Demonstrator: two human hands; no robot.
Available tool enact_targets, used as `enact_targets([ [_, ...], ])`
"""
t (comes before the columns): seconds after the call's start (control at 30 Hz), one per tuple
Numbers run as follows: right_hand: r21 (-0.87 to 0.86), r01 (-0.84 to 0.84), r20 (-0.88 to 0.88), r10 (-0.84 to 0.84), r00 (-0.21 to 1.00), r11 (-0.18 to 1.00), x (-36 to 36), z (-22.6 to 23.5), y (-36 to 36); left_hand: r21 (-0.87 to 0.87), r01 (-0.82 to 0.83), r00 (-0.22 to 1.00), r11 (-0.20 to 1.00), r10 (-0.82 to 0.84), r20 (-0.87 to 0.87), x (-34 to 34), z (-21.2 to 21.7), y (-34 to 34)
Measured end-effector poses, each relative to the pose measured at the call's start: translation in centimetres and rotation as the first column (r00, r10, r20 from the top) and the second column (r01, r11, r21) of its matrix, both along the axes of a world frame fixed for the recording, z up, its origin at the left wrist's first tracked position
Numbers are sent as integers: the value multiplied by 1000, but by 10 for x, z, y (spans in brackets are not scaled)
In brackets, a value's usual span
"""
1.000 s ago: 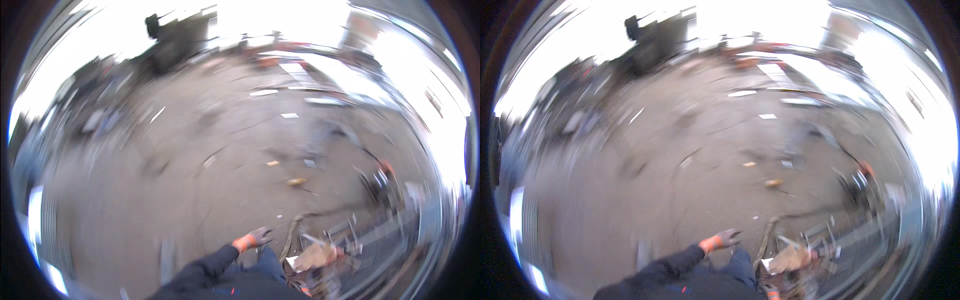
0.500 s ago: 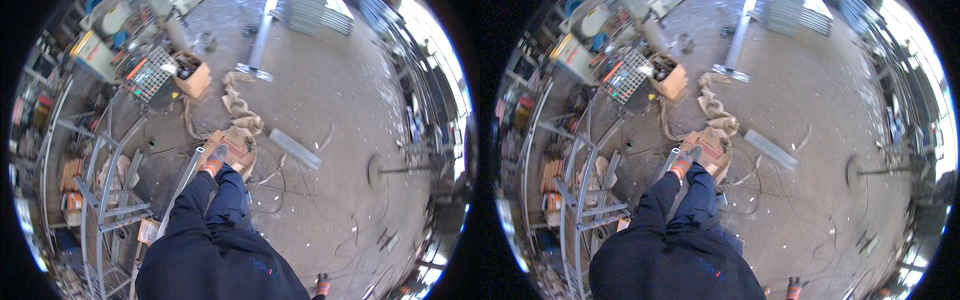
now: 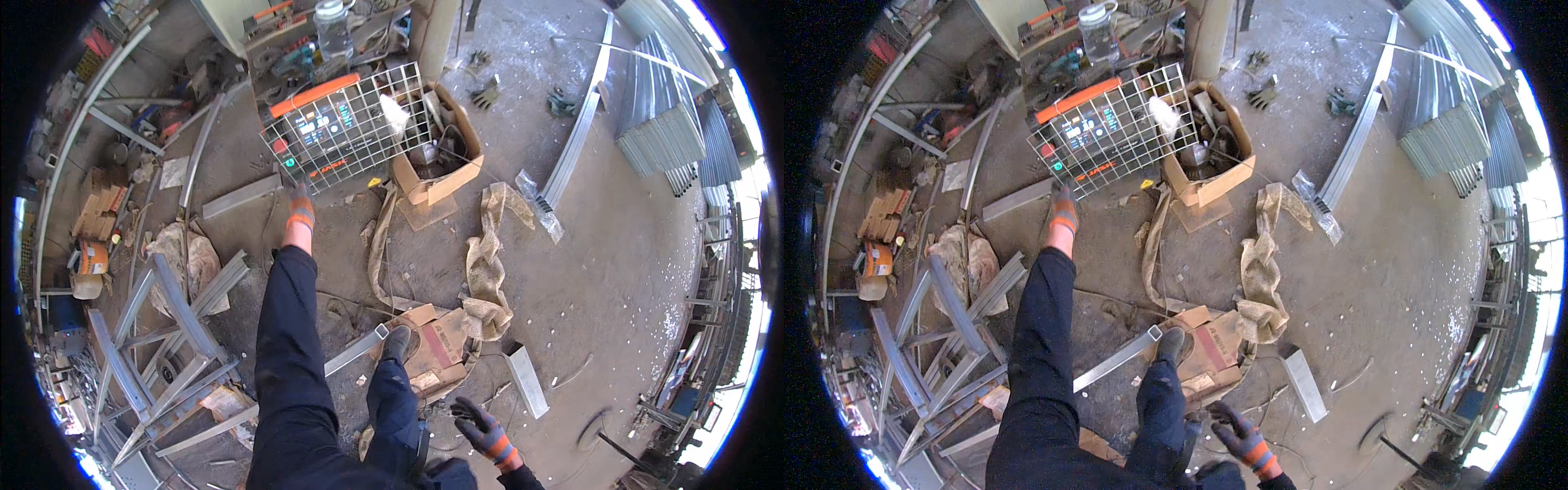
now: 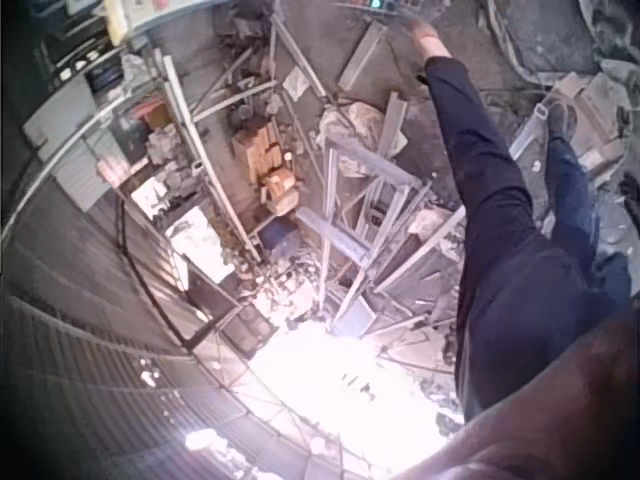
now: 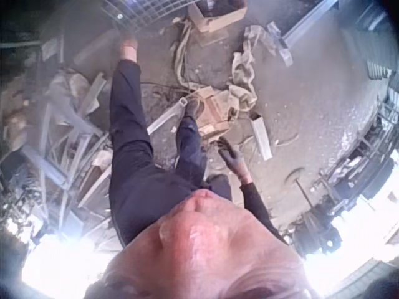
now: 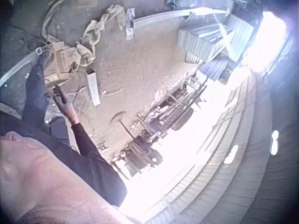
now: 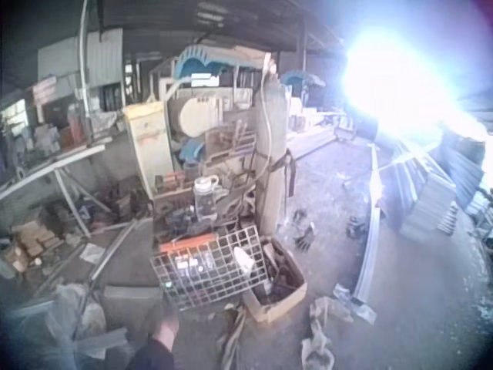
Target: The person positions a large metal panel with a Greek key pattern, then uses a handheld welding tool to tack and weld seams along the panel edges. They adjust the panel and continue welding while another worker assists nearby.
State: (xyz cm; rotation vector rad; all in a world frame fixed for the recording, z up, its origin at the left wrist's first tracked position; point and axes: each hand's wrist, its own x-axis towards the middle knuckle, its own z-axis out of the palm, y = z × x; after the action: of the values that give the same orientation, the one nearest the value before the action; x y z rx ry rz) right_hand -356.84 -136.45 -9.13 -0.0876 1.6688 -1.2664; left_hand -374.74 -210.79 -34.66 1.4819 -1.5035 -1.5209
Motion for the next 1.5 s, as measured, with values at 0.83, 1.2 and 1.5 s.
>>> enact_targets([
  [0.83, 498, -541, -830, 554, -71, 677, -441, -78, -637, -66, -8, 985, 998, -4, -171, -90, 319, -259],
  [1.2, 402, -572, -899, 426, -101, 715, -443, -128, -726, 256, 150, 680, 955, -287, 674, 92, 87, 124],
  [1.5, 427, -605, -844, 537, 1, 672, -430, -131, -700, 573, 390, 204, 721, -675, 709, 168, 32, 230],
])
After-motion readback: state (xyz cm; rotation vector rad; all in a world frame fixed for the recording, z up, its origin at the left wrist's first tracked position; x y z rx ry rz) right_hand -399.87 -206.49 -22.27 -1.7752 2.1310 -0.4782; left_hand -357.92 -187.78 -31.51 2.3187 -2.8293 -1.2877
